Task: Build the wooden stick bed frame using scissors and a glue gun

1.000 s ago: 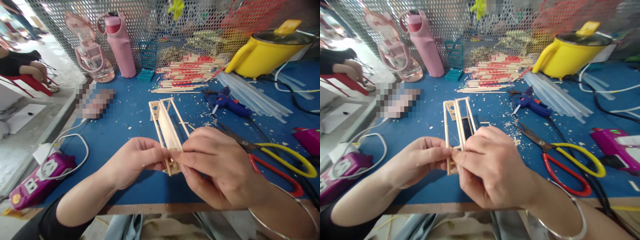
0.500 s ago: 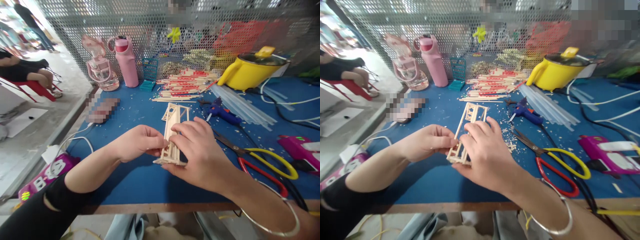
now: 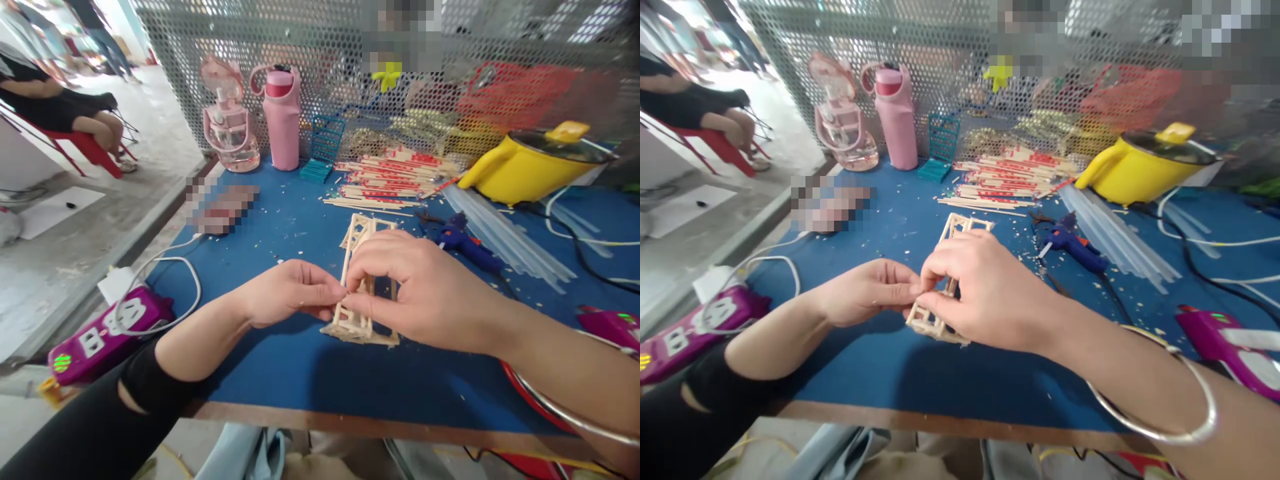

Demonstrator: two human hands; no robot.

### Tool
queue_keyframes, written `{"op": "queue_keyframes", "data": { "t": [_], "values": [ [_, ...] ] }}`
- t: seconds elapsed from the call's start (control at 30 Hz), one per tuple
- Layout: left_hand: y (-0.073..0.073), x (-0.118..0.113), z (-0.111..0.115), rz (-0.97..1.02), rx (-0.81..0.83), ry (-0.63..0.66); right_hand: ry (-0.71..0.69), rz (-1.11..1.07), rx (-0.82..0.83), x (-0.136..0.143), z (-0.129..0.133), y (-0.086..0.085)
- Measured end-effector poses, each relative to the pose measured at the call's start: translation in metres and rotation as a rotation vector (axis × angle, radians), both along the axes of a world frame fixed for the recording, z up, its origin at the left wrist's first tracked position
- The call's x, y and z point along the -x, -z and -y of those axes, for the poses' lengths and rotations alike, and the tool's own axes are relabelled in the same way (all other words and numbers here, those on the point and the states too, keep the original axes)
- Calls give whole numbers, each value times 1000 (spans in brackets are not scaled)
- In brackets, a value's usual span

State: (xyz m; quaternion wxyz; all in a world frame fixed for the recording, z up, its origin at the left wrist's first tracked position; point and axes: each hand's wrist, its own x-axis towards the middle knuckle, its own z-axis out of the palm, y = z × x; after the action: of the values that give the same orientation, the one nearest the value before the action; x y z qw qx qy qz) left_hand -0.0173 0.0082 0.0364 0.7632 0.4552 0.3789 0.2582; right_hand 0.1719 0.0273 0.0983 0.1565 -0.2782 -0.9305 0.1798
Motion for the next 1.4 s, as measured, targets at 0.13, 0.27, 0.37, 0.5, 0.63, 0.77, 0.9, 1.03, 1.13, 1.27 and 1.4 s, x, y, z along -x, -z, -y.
{"op": "queue_keyframes", "data": {
  "t": [0.13, 0.27, 0.37, 0.5, 0.63, 0.77, 0.9, 1.03, 1.13, 1.27, 1.4],
  "values": [
    [1, 4, 4, 23, -13, 41, 22, 44, 93, 3, 1, -4],
    [1, 3, 8, 70, 3, 59, 53, 126, 153, 3, -2, -10],
    [1, 1, 9, 80, 5, 50, 33, 142, 173, 0, -6, -10],
    [2, -1, 9, 84, 16, 14, 8, 112, 214, -3, -6, -9],
    [2, -1, 10, 77, 40, -8, 70, 45, 202, -2, 0, -4],
    [2, 0, 10, 67, 71, -32, 107, -84, 140, -1, 9, 7],
    [2, 0, 10, 91, 131, -63, 104, -208, 99, -1, 15, 15],
    [-1, -3, 12, 110, 194, -137, 68, -227, 86, -3, 14, 20],
    [-3, -6, 13, 70, 191, -165, 17, -240, 54, -7, 11, 23],
    [-4, -8, 15, -32, 125, -180, 9, -286, 1, -12, 13, 26],
    [-6, -9, 18, -137, 31, -194, 101, -333, -16, -15, 19, 27]
  ]
}}
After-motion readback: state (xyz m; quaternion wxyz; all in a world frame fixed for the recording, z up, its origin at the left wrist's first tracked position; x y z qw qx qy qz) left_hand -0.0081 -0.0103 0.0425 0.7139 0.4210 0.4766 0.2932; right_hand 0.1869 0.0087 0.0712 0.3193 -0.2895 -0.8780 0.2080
